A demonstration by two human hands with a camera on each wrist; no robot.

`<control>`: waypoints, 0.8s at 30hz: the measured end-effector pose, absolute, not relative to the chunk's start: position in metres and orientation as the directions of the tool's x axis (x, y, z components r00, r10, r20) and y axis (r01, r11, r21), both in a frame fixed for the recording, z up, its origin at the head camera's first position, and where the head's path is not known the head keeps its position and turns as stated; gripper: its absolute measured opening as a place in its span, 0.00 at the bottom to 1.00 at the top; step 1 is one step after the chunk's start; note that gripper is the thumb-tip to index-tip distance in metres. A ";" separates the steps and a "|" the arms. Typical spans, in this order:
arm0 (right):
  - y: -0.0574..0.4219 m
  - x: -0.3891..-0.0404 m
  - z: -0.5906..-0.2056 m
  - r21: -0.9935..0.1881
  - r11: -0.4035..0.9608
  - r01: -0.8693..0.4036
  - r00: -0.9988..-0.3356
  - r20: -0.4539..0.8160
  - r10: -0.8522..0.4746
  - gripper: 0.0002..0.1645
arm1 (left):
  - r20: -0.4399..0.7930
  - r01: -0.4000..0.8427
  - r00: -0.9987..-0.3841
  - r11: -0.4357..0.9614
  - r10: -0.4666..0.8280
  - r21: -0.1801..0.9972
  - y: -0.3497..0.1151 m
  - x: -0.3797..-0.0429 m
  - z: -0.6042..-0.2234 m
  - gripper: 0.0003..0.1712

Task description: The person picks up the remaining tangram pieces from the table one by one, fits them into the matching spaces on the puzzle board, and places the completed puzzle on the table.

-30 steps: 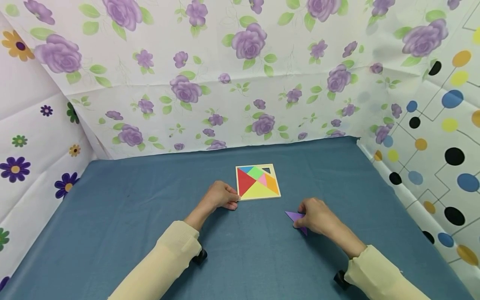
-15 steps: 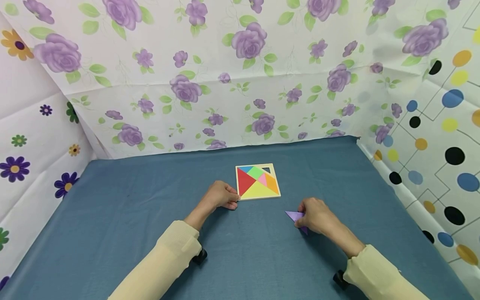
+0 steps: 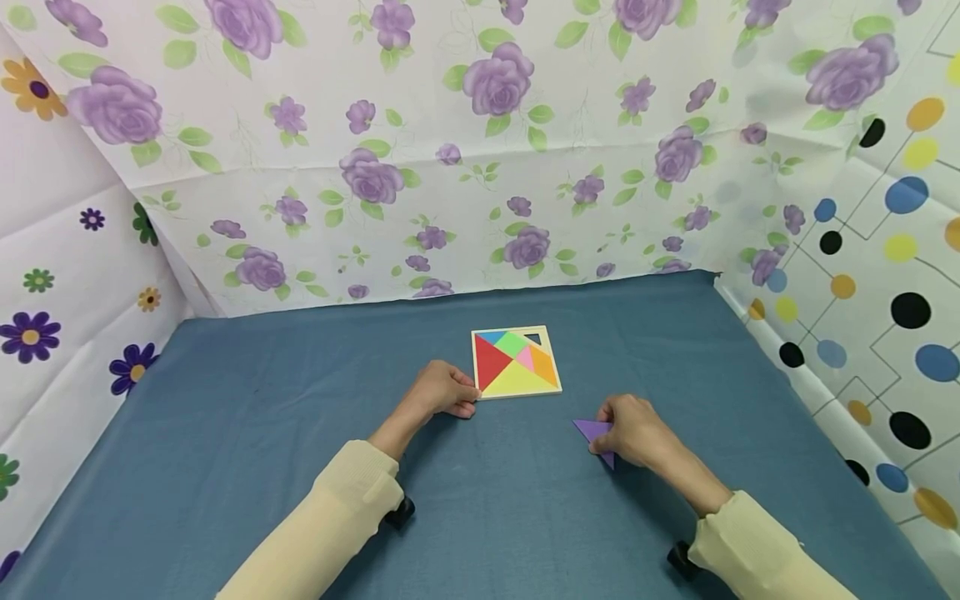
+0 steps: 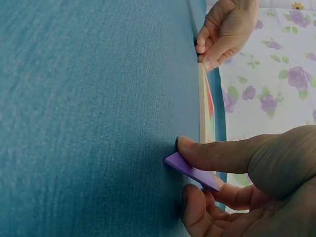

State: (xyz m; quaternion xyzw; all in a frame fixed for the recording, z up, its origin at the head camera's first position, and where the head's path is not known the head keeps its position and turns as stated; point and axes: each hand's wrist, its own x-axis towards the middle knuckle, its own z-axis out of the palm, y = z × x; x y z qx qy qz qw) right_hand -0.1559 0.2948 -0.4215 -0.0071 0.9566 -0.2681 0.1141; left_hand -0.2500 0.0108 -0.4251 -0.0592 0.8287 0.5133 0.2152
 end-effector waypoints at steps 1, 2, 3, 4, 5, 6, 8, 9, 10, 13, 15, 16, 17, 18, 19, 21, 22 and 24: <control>0.295 -0.156 -0.422 -0.518 0.854 0.045 -0.974 -0.212 -0.077 0.19 | -0.417 -0.319 -0.901 0.465 0.122 0.826 0.011 -0.250 -0.425 0.05; 0.296 -0.155 -0.422 -0.523 0.851 0.042 -0.975 -0.207 -0.079 0.19 | -0.415 -0.317 -0.901 0.465 0.123 0.827 0.011 -0.250 -0.425 0.05; 0.296 -0.155 -0.422 -0.531 0.846 0.040 -0.976 -0.203 -0.081 0.18 | -0.414 -0.317 -0.902 0.463 0.123 0.828 0.011 -0.250 -0.424 0.05; 0.296 -0.155 -0.421 -0.541 0.840 0.038 -0.976 -0.199 -0.085 0.18 | -0.412 -0.314 -0.903 0.464 0.124 0.828 0.011 -0.250 -0.424 0.05; 0.297 -0.154 -0.421 -0.553 0.832 0.032 -0.976 -0.195 -0.093 0.17 | -0.409 -0.312 -0.904 0.462 0.124 0.830 0.011 -0.250 -0.424 0.05; 0.297 -0.154 -0.421 -0.565 0.825 0.027 -0.976 -0.192 -0.099 0.16 | -0.407 -0.309 -0.905 0.464 0.125 0.830 0.011 -0.250 -0.424 0.05; 0.297 -0.153 -0.420 -0.587 0.809 0.019 -0.976 -0.186 -0.112 0.13 | -0.403 -0.305 -0.906 0.464 0.127 0.832 0.011 -0.249 -0.424 0.05; 0.297 -0.153 -0.420 -0.597 0.802 0.012 -0.976 -0.183 -0.121 0.12 | -0.401 -0.302 -0.907 0.464 0.128 0.833 0.011 -0.249 -0.423 0.05; 0.298 -0.152 -0.420 -0.604 0.797 0.003 -0.975 -0.178 -0.131 0.11 | -0.400 -0.302 -0.908 0.466 0.126 0.832 0.011 -0.249 -0.423 0.05; 0.299 -0.154 -0.419 -0.619 0.784 -0.039 -0.975 -0.149 -0.167 0.09 | -0.398 -0.301 -0.909 0.466 0.124 0.832 0.011 -0.249 -0.423 0.05; 0.299 -0.155 -0.417 -0.627 0.776 -0.067 -0.974 -0.129 -0.188 0.08 | -0.398 -0.303 -0.909 0.462 0.121 0.833 0.011 -0.249 -0.423 0.04; 0.300 -0.155 -0.416 -0.630 0.772 -0.078 -0.973 -0.120 -0.196 0.07 | -0.397 -0.302 -0.910 0.462 0.121 0.834 0.011 -0.249 -0.423 0.04; 0.301 -0.156 -0.414 -0.635 0.768 -0.084 -0.973 -0.115 -0.201 0.07 | -0.395 -0.300 -0.910 0.463 0.121 0.834 0.011 -0.249 -0.423 0.04; 0.301 -0.157 -0.413 -0.638 0.765 -0.086 -0.973 -0.112 -0.203 0.07 | -0.394 -0.299 -0.911 0.465 0.122 0.833 0.011 -0.248 -0.423 0.04; 0.302 -0.157 -0.412 -0.640 0.763 -0.086 -0.972 -0.113 -0.205 0.07 | -0.394 -0.298 -0.911 0.467 0.123 0.833 0.011 -0.248 -0.423 0.04; 0.303 -0.158 -0.409 -0.643 0.761 -0.083 -0.972 -0.115 -0.203 0.08 | -0.394 -0.295 -0.911 0.471 0.125 0.831 0.011 -0.248 -0.423 0.04; 0.304 -0.159 -0.408 -0.642 0.762 -0.082 -0.973 -0.116 -0.202 0.09 | -0.394 -0.295 -0.911 0.472 0.125 0.831 0.011 -0.248 -0.423 0.04; 0.305 -0.160 -0.405 -0.637 0.767 -0.077 -0.974 -0.118 -0.196 0.11 | -0.396 -0.297 -0.910 0.473 0.124 0.830 0.011 -0.248 -0.423 0.04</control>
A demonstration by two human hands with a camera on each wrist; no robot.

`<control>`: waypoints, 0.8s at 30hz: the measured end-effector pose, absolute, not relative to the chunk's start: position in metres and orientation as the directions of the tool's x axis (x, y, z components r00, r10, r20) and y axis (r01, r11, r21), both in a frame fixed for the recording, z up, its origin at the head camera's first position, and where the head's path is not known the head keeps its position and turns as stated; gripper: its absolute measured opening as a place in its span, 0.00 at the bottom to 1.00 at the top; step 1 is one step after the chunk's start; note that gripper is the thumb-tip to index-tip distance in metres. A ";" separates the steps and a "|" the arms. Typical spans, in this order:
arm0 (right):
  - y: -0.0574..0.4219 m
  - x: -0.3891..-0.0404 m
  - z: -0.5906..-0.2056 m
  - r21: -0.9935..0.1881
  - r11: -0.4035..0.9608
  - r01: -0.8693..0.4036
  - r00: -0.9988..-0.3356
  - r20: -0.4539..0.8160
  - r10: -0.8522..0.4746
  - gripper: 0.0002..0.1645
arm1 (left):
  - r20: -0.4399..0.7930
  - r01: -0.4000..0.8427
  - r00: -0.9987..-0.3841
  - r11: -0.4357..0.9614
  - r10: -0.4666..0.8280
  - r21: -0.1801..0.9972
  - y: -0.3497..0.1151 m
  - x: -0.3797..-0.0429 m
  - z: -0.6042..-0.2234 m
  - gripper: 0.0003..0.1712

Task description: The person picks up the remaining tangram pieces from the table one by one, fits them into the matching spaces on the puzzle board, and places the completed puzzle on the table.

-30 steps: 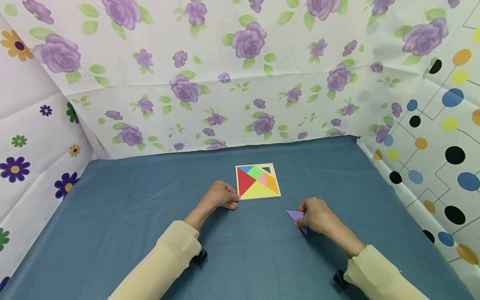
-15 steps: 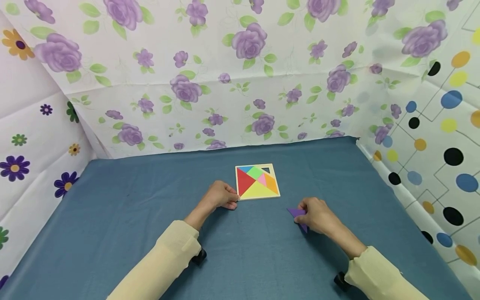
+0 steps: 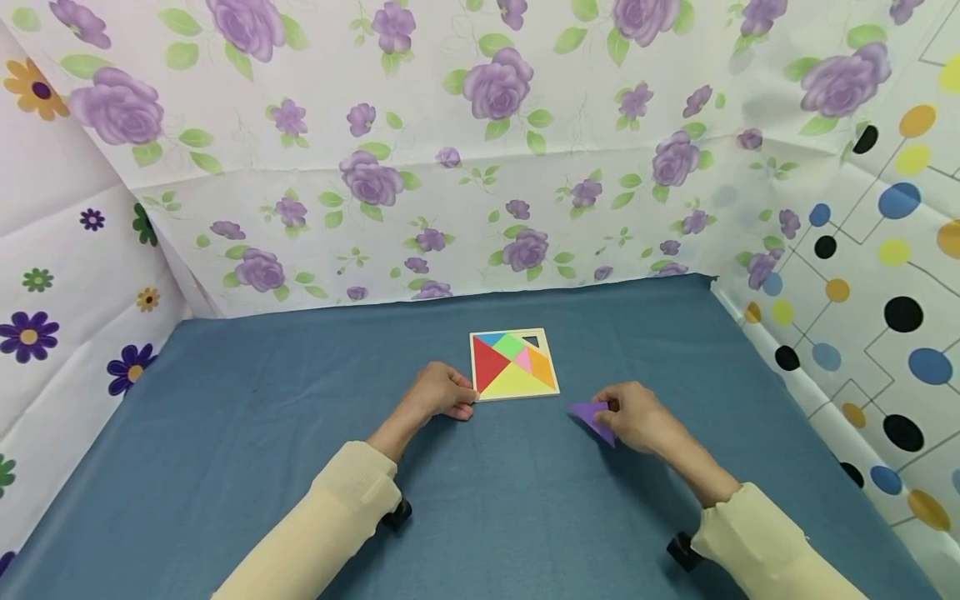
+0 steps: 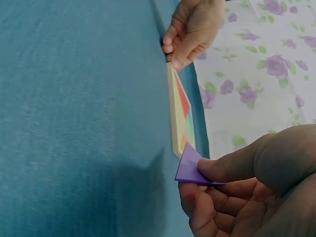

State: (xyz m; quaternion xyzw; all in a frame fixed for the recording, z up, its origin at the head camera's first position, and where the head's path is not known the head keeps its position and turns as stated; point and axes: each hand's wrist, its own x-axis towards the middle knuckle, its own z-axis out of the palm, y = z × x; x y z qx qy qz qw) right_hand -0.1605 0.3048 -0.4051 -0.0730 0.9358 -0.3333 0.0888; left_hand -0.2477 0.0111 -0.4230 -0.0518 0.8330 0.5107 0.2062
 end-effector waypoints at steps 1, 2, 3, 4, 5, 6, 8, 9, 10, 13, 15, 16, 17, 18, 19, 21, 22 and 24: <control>0.305 -0.161 -0.404 -0.634 0.770 -0.076 -0.974 -0.118 -0.194 0.11 | -0.398 -0.299 -0.909 0.470 0.124 0.830 0.011 -0.248 -0.423 0.04; 0.305 -0.162 -0.403 -0.632 0.772 -0.072 -0.975 -0.119 -0.189 0.12 | -0.399 -0.301 -0.908 0.467 0.125 0.831 0.011 -0.248 -0.423 0.04; 0.306 -0.163 -0.402 -0.629 0.774 -0.072 -0.975 -0.119 -0.187 0.12 | -0.399 -0.301 -0.908 0.465 0.125 0.832 0.011 -0.248 -0.423 0.04; 0.306 -0.163 -0.401 -0.628 0.775 -0.069 -0.976 -0.119 -0.184 0.13 | -0.399 -0.302 -0.908 0.463 0.126 0.833 0.011 -0.248 -0.424 0.04; 0.307 -0.164 -0.399 -0.627 0.776 -0.065 -0.977 -0.119 -0.179 0.13 | -0.399 -0.302 -0.908 0.462 0.127 0.834 0.011 -0.248 -0.424 0.04; 0.307 -0.165 -0.398 -0.630 0.774 -0.064 -0.978 -0.116 -0.175 0.13 | -0.399 -0.302 -0.908 0.459 0.128 0.835 0.011 -0.249 -0.424 0.04; 0.308 -0.166 -0.396 -0.636 0.769 -0.060 -0.979 -0.112 -0.169 0.13 | -0.398 -0.301 -0.908 0.455 0.130 0.838 0.011 -0.249 -0.424 0.04; 0.308 -0.167 -0.396 -0.642 0.765 -0.060 -0.980 -0.109 -0.169 0.13 | -0.397 -0.301 -0.909 0.455 0.130 0.838 0.011 -0.249 -0.424 0.04; 0.308 -0.167 -0.395 -0.647 0.760 -0.052 -0.981 -0.112 -0.162 0.13 | -0.398 -0.302 -0.908 0.455 0.129 0.838 0.011 -0.249 -0.424 0.04; 0.309 -0.170 -0.393 -0.664 0.747 -0.028 -0.982 -0.121 -0.145 0.14 | -0.403 -0.309 -0.907 0.451 0.125 0.837 0.011 -0.249 -0.424 0.04; 0.310 -0.173 -0.392 -0.677 0.736 -0.009 -0.983 -0.130 -0.132 0.15 | -0.402 -0.310 -0.907 0.450 0.124 0.838 0.011 -0.249 -0.424 0.04; 0.310 -0.175 -0.391 -0.681 0.733 0.001 -0.983 -0.135 -0.124 0.15 | -0.402 -0.310 -0.907 0.449 0.123 0.838 0.011 -0.249 -0.424 0.04; 0.311 -0.176 -0.391 -0.686 0.728 0.007 -0.983 -0.136 -0.119 0.15 | -0.402 -0.311 -0.907 0.449 0.122 0.838 0.011 -0.249 -0.424 0.04; 0.312 -0.178 -0.391 -0.692 0.722 0.013 -0.984 -0.139 -0.115 0.15 | -0.401 -0.311 -0.908 0.449 0.120 0.838 0.011 -0.249 -0.424 0.04; 0.312 -0.180 -0.390 -0.698 0.716 0.021 -0.984 -0.143 -0.110 0.15 | -0.400 -0.309 -0.909 0.449 0.120 0.838 0.011 -0.249 -0.424 0.04; 0.313 -0.183 -0.389 -0.706 0.707 0.029 -0.984 -0.143 -0.102 0.15 | -0.399 -0.310 -0.909 0.450 0.118 0.838 0.011 -0.249 -0.424 0.04; 0.314 -0.185 -0.389 -0.709 0.704 0.030 -0.985 -0.141 -0.100 0.15 | -0.401 -0.312 -0.909 0.450 0.116 0.837 0.011 -0.249 -0.424 0.04; 0.314 -0.187 -0.387 -0.717 0.696 0.038 -0.985 -0.142 -0.093 0.14 | -0.401 -0.313 -0.909 0.449 0.115 0.837 0.011 -0.249 -0.425 0.05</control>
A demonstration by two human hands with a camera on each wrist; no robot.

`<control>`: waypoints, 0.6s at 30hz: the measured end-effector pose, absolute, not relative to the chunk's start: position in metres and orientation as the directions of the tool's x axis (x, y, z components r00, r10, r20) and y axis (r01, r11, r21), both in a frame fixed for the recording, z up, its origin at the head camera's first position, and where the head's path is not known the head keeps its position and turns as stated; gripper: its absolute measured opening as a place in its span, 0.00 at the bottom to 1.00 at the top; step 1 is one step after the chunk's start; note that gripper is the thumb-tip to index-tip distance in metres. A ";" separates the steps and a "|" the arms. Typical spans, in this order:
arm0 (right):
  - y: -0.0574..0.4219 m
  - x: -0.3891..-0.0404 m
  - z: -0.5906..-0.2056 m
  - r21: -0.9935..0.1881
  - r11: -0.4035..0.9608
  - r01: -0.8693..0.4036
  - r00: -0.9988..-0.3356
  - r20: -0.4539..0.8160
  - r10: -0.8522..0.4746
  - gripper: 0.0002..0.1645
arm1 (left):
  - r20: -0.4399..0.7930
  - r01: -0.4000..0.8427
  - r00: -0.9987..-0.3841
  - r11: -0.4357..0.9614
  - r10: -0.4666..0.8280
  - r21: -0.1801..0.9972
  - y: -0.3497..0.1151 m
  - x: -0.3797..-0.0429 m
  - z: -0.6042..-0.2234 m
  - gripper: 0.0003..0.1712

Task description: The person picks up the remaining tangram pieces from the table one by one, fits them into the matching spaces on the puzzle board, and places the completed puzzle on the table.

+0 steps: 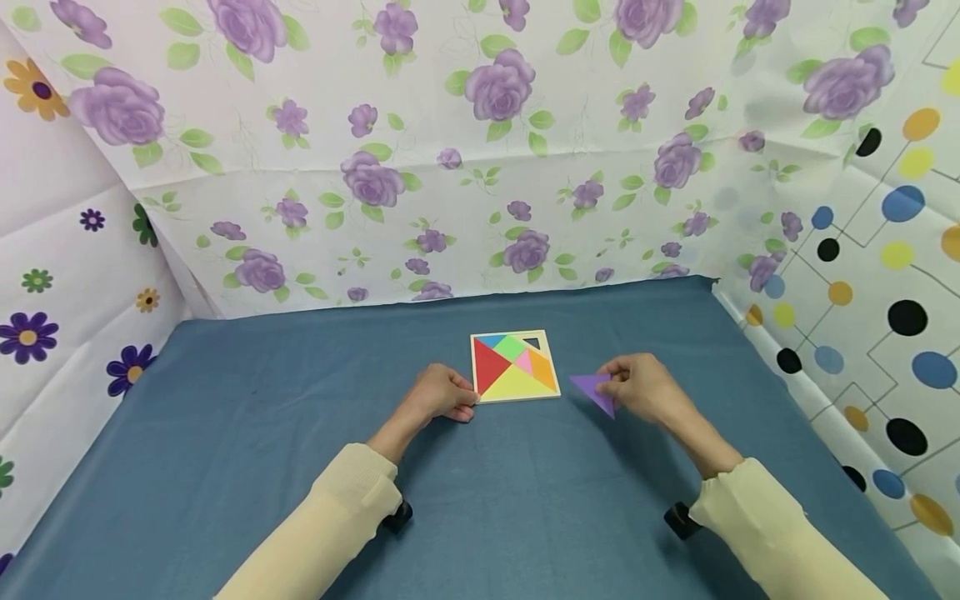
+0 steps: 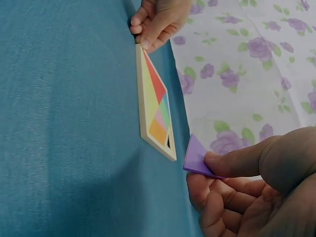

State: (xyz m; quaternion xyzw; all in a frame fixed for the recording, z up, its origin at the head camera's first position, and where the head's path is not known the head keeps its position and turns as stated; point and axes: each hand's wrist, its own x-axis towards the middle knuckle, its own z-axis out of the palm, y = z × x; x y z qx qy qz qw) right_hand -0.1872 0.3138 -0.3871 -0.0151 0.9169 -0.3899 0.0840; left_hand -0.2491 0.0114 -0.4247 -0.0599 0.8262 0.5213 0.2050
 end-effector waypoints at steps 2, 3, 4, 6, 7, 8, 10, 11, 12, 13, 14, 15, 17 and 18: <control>0.313 -0.189 -0.386 -0.721 0.692 0.043 -0.986 -0.143 -0.087 0.13 | -0.406 -0.319 -0.907 0.449 0.111 0.835 0.012 -0.249 -0.425 0.05; 0.313 -0.190 -0.385 -0.721 0.692 0.046 -0.986 -0.145 -0.085 0.13 | -0.410 -0.323 -0.905 0.449 0.109 0.833 0.012 -0.250 -0.425 0.05; 0.312 -0.191 -0.384 -0.721 0.691 0.051 -0.986 -0.147 -0.082 0.13 | -0.411 -0.325 -0.905 0.451 0.107 0.831 0.012 -0.250 -0.425 0.05; 0.311 -0.193 -0.383 -0.722 0.690 0.059 -0.986 -0.152 -0.075 0.13 | -0.413 -0.325 -0.905 0.457 0.104 0.828 0.012 -0.250 -0.425 0.05; 0.311 -0.194 -0.382 -0.722 0.689 0.063 -0.985 -0.154 -0.072 0.13 | -0.415 -0.327 -0.904 0.461 0.102 0.825 0.012 -0.250 -0.425 0.05; 0.311 -0.195 -0.381 -0.723 0.687 0.066 -0.986 -0.155 -0.069 0.13 | -0.415 -0.327 -0.904 0.463 0.102 0.824 0.012 -0.250 -0.425 0.05; 0.310 -0.197 -0.380 -0.726 0.685 0.067 -0.986 -0.152 -0.064 0.14 | -0.414 -0.322 -0.904 0.469 0.103 0.822 0.012 -0.250 -0.425 0.05; 0.310 -0.198 -0.380 -0.725 0.686 0.066 -0.987 -0.149 -0.062 0.14 | -0.414 -0.322 -0.904 0.470 0.104 0.822 0.012 -0.250 -0.425 0.05; 0.310 -0.200 -0.379 -0.727 0.684 0.066 -0.987 -0.147 -0.061 0.15 | -0.413 -0.320 -0.905 0.472 0.105 0.821 0.012 -0.250 -0.425 0.06; 0.309 -0.201 -0.379 -0.726 0.684 0.066 -0.988 -0.145 -0.059 0.15 | -0.415 -0.322 -0.904 0.471 0.105 0.821 0.012 -0.250 -0.425 0.06; 0.309 -0.202 -0.378 -0.726 0.685 0.065 -0.988 -0.142 -0.058 0.16 | -0.416 -0.323 -0.903 0.470 0.106 0.821 0.012 -0.250 -0.425 0.06; 0.309 -0.204 -0.378 -0.725 0.685 0.064 -0.989 -0.140 -0.056 0.16 | -0.416 -0.323 -0.903 0.470 0.107 0.822 0.012 -0.250 -0.425 0.06; 0.309 -0.208 -0.378 -0.722 0.689 0.065 -0.989 -0.139 -0.052 0.17 | -0.414 -0.320 -0.903 0.467 0.111 0.824 0.012 -0.250 -0.425 0.06; 0.309 -0.210 -0.378 -0.721 0.690 0.068 -0.989 -0.142 -0.050 0.17 | -0.415 -0.322 -0.903 0.464 0.111 0.825 0.012 -0.251 -0.425 0.06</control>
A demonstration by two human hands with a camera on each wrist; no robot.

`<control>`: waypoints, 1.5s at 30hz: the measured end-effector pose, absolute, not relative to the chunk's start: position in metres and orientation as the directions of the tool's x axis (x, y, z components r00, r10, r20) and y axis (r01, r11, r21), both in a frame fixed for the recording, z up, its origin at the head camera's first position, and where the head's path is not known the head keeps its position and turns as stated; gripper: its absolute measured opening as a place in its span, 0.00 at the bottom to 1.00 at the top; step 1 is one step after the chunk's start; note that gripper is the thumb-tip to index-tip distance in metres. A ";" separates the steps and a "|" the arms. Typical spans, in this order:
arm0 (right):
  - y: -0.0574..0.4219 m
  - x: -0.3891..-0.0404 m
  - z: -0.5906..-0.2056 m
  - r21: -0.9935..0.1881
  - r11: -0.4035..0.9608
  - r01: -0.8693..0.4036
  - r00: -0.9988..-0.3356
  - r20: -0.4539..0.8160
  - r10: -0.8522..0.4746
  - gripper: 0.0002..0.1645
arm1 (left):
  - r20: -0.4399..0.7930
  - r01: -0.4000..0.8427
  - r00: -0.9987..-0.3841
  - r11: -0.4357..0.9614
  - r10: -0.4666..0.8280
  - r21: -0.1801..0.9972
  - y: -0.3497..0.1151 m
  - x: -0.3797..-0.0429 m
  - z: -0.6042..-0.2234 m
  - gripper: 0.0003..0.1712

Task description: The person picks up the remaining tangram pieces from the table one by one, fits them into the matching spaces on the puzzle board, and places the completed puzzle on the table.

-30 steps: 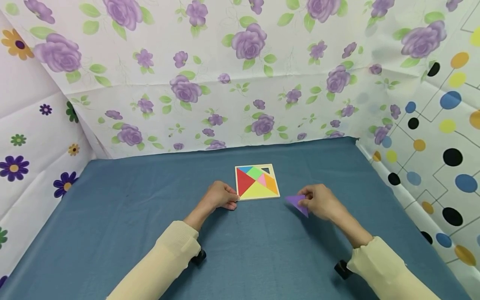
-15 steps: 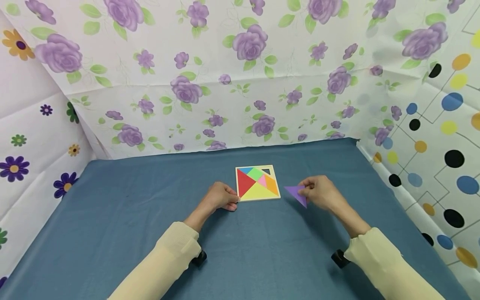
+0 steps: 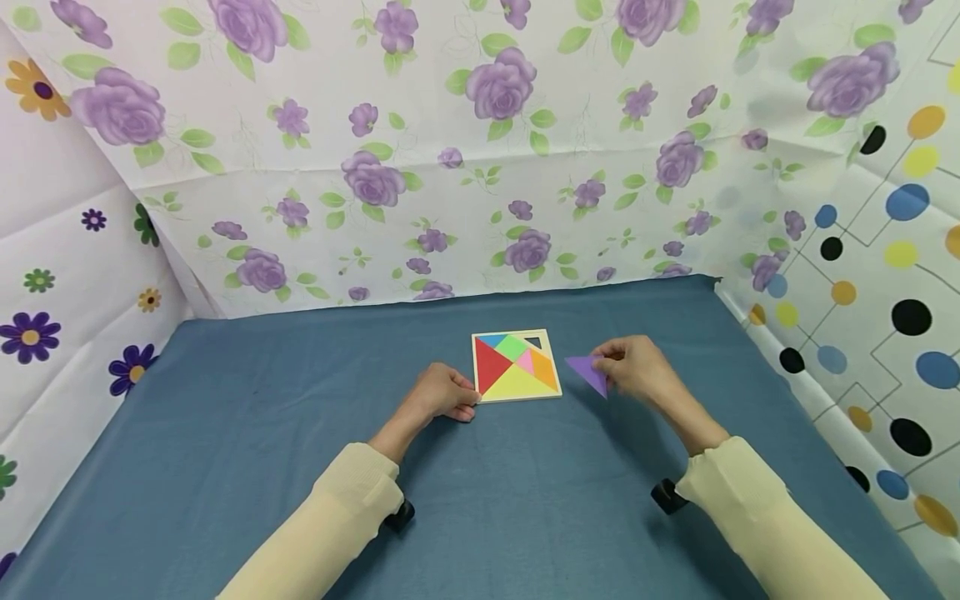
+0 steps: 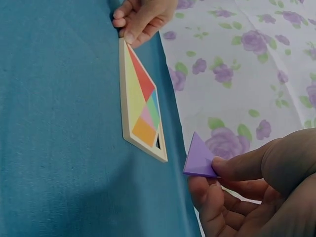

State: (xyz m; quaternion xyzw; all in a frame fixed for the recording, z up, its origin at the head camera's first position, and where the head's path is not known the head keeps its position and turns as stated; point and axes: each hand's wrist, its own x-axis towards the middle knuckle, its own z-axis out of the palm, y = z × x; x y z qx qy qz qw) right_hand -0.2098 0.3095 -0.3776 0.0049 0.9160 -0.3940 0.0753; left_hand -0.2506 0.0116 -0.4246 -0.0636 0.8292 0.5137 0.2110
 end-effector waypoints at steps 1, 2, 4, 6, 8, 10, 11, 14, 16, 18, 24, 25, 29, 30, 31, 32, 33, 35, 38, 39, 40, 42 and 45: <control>0.310 -0.212 -0.378 -0.719 0.691 0.073 -0.988 -0.145 -0.047 0.17 | -0.417 -0.325 -0.902 0.462 0.111 0.825 0.011 -0.251 -0.424 0.06; 0.310 -0.215 -0.378 -0.719 0.691 0.078 -0.988 -0.150 -0.044 0.17 | -0.415 -0.324 -0.903 0.460 0.112 0.827 0.011 -0.251 -0.424 0.06; 0.310 -0.220 -0.379 -0.719 0.689 0.098 -0.985 -0.167 -0.035 0.18 | -0.415 -0.325 -0.903 0.455 0.112 0.829 0.011 -0.251 -0.424 0.06; 0.310 -0.225 -0.380 -0.723 0.680 0.124 -0.982 -0.190 -0.023 0.19 | -0.417 -0.326 -0.902 0.456 0.113 0.828 0.011 -0.251 -0.424 0.06; 0.311 -0.230 -0.382 -0.728 0.669 0.149 -0.978 -0.209 -0.010 0.19 | -0.416 -0.322 -0.902 0.460 0.117 0.828 0.011 -0.251 -0.424 0.06; 0.311 -0.235 -0.383 -0.734 0.658 0.165 -0.975 -0.221 -0.002 0.20 | -0.416 -0.320 -0.902 0.463 0.119 0.827 0.011 -0.251 -0.424 0.05; 0.311 -0.237 -0.383 -0.738 0.653 0.170 -0.975 -0.223 0.001 0.20 | -0.415 -0.319 -0.902 0.462 0.120 0.827 0.011 -0.251 -0.424 0.05; 0.311 -0.242 -0.384 -0.744 0.644 0.176 -0.974 -0.226 0.004 0.21 | -0.414 -0.320 -0.902 0.459 0.118 0.828 0.011 -0.250 -0.424 0.05; 0.310 -0.245 -0.385 -0.747 0.641 0.180 -0.973 -0.230 0.005 0.21 | -0.413 -0.320 -0.903 0.459 0.116 0.829 0.012 -0.250 -0.425 0.05; 0.310 -0.247 -0.385 -0.749 0.635 0.189 -0.972 -0.236 0.010 0.21 | -0.411 -0.317 -0.904 0.461 0.117 0.829 0.012 -0.250 -0.425 0.05; 0.306 -0.256 -0.384 -0.762 0.611 0.215 -0.965 -0.260 0.016 0.23 | -0.409 -0.314 -0.905 0.463 0.117 0.829 0.012 -0.250 -0.425 0.05; 0.305 -0.258 -0.384 -0.764 0.607 0.218 -0.965 -0.263 0.015 0.23 | -0.409 -0.315 -0.905 0.465 0.116 0.828 0.012 -0.250 -0.425 0.05; 0.301 -0.266 -0.385 -0.772 0.597 0.218 -0.965 -0.262 0.013 0.23 | -0.411 -0.319 -0.905 0.461 0.113 0.828 0.012 -0.250 -0.425 0.05; 0.300 -0.268 -0.386 -0.774 0.595 0.217 -0.965 -0.261 0.014 0.23 | -0.410 -0.318 -0.905 0.459 0.114 0.830 0.012 -0.250 -0.425 0.05; 0.299 -0.270 -0.386 -0.776 0.592 0.218 -0.966 -0.259 0.015 0.23 | -0.409 -0.317 -0.905 0.457 0.116 0.831 0.012 -0.250 -0.425 0.05; 0.298 -0.272 -0.387 -0.777 0.590 0.218 -0.966 -0.258 0.017 0.22 | -0.408 -0.315 -0.905 0.457 0.118 0.832 0.012 -0.250 -0.425 0.05; 0.297 -0.274 -0.388 -0.779 0.588 0.219 -0.966 -0.258 0.018 0.22 | -0.410 -0.318 -0.905 0.455 0.117 0.832 0.011 -0.249 -0.424 0.05; 0.294 -0.278 -0.389 -0.781 0.584 0.223 -0.966 -0.258 0.023 0.22 | -0.410 -0.317 -0.904 0.458 0.118 0.831 0.011 -0.249 -0.424 0.05; 0.290 -0.284 -0.391 -0.780 0.581 0.232 -0.964 -0.262 0.033 0.21 | -0.414 -0.319 -0.903 0.470 0.112 0.823 0.012 -0.250 -0.425 0.05; 0.289 -0.285 -0.392 -0.779 0.581 0.235 -0.964 -0.264 0.035 0.21 | -0.417 -0.323 -0.902 0.472 0.108 0.820 0.012 -0.250 -0.425 0.05; 0.288 -0.286 -0.392 -0.781 0.578 0.237 -0.964 -0.265 0.037 0.21 | -0.417 -0.322 -0.902 0.475 0.108 0.819 0.013 -0.251 -0.425 0.05; 0.286 -0.289 -0.393 -0.781 0.575 0.242 -0.963 -0.266 0.043 0.20 | -0.415 -0.318 -0.903 0.478 0.109 0.819 0.013 -0.251 -0.426 0.05; 0.284 -0.292 -0.394 -0.787 0.567 0.244 -0.963 -0.265 0.047 0.20 | -0.409 -0.312 -0.906 0.476 0.113 0.822 0.012 -0.250 -0.426 0.05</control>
